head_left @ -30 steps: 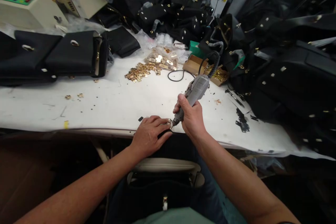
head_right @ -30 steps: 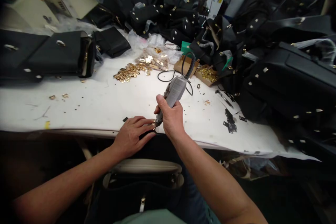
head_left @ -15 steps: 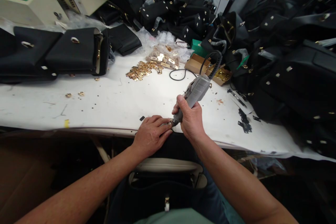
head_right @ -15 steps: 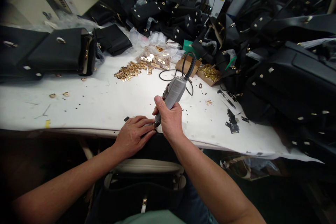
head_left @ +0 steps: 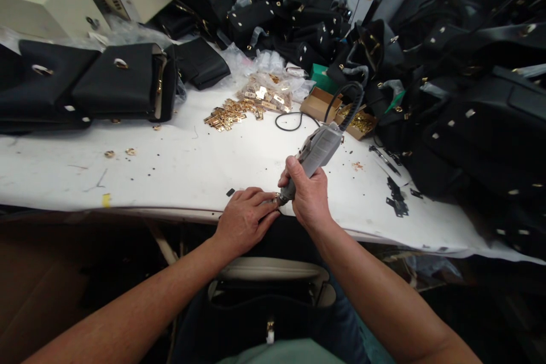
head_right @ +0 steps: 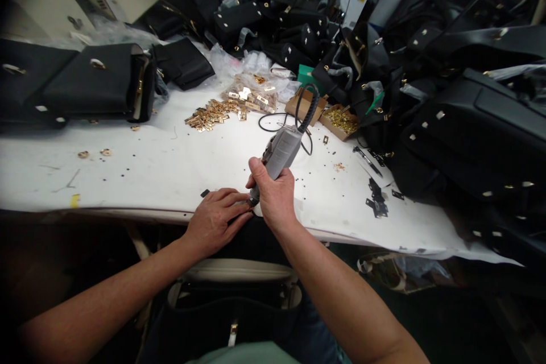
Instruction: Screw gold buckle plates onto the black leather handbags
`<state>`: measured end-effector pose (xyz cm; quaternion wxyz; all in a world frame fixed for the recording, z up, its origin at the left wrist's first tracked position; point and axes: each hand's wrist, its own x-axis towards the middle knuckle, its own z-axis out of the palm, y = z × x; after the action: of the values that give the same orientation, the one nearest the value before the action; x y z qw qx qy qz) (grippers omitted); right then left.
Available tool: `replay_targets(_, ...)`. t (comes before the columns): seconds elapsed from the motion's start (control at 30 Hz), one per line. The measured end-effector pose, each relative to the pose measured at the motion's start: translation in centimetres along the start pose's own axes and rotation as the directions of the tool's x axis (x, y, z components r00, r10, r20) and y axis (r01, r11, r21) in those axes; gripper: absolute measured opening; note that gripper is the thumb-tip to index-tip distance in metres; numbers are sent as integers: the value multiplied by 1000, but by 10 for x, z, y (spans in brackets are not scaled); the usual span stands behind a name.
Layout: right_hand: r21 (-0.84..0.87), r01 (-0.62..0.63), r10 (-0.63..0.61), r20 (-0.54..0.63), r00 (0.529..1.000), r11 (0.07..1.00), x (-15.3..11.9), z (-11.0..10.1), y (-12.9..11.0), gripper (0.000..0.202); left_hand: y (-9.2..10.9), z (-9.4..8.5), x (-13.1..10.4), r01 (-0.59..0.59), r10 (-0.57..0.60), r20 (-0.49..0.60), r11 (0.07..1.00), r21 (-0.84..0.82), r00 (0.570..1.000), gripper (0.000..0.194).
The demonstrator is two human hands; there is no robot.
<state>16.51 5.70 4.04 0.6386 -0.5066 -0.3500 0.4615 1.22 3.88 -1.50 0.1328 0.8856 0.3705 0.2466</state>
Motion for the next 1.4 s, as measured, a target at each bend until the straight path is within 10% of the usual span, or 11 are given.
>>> replay_targets(1.4,-136,45,-57,-79,995,990,29,4,15,44,-2,1,0,-6,6,-13,1000,25,1000,21)
